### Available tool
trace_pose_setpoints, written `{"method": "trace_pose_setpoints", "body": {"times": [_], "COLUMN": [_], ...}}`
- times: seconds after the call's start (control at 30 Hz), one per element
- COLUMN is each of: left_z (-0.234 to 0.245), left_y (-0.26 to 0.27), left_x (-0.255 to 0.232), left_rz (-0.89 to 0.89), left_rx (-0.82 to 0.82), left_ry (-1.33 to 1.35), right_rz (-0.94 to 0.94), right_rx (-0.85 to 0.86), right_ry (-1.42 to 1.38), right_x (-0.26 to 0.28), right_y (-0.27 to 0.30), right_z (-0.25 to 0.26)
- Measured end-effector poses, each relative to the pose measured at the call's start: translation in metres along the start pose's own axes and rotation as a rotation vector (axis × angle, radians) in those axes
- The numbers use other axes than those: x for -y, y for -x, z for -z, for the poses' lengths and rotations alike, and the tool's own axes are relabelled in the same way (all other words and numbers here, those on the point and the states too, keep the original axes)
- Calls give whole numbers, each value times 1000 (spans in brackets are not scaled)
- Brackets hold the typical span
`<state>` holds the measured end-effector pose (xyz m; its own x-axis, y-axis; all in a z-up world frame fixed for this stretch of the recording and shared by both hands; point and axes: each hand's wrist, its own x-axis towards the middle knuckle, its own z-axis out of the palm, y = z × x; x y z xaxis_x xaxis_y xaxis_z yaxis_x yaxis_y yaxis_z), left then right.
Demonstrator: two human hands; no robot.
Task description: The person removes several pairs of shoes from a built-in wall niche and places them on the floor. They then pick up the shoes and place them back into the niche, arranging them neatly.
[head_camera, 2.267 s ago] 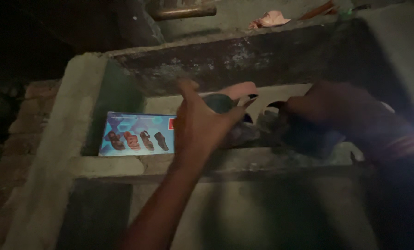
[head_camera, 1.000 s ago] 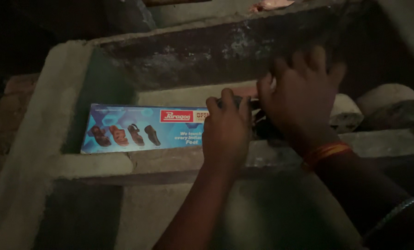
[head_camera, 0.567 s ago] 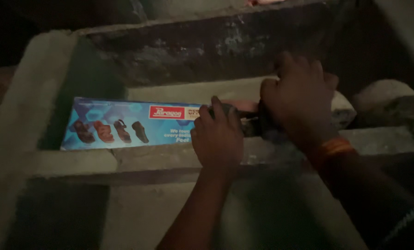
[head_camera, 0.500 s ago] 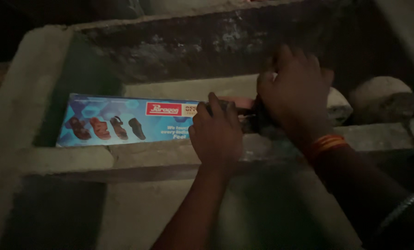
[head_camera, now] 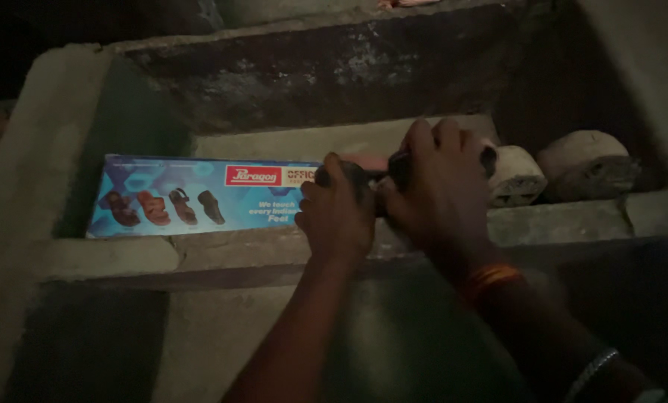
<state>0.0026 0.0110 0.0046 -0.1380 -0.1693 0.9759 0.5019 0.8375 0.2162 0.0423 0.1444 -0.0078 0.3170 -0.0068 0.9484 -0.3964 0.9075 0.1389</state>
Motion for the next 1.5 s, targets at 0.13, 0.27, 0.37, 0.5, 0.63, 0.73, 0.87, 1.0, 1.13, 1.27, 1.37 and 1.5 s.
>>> {"method": "trace_pose_setpoints", "body": {"times": [0.13,0.27,0.37,0.5,0.63,0.73,0.87,1.0,1.13,1.27,1.37,1.5], "left_z": [-5,-17,-23,-14,-12,-14,-16,-14,-6,11,24,47], "left_y": [3,9,10,4,8,7,7,4,3,5,17,37], "left_x": [-8,-16,-17,-14,-12,-7,1,-1,-8,-14,-15,-16], "left_rz": [-15,-49,-21,-72,-65,-112,-227,-254,-183,-208,-258,-291], "left_rx": [-104,-181,-148,-103,-85,-98,-167,-153,-37,48,-7,-49], "left_ry": [66,-112,-151,-168,-100,-104,-163,-172,-263,-346,-389,-493], "right_rz": [24,-122,-120,-105,-93,-62,-42,-53,-49,-4,55,100], "right_rx": [4,109,151,127,107,48,81,126,148,136,104,100], "right_ry": [-6,10,-27,-10,-4,-43,-76,-82,-54,-36,-15,-21], "right_x": [-7,-16,-29,-31,-34,-36,-41,-47,-52,-57,-58,-52], "right_y": [-8,-11,-6,-6,2,2,3,9,14,14,16,21], "right_z": [-10,-28,-39,-49,-51,-51,-47,-38,-24,-6,10,31]}}
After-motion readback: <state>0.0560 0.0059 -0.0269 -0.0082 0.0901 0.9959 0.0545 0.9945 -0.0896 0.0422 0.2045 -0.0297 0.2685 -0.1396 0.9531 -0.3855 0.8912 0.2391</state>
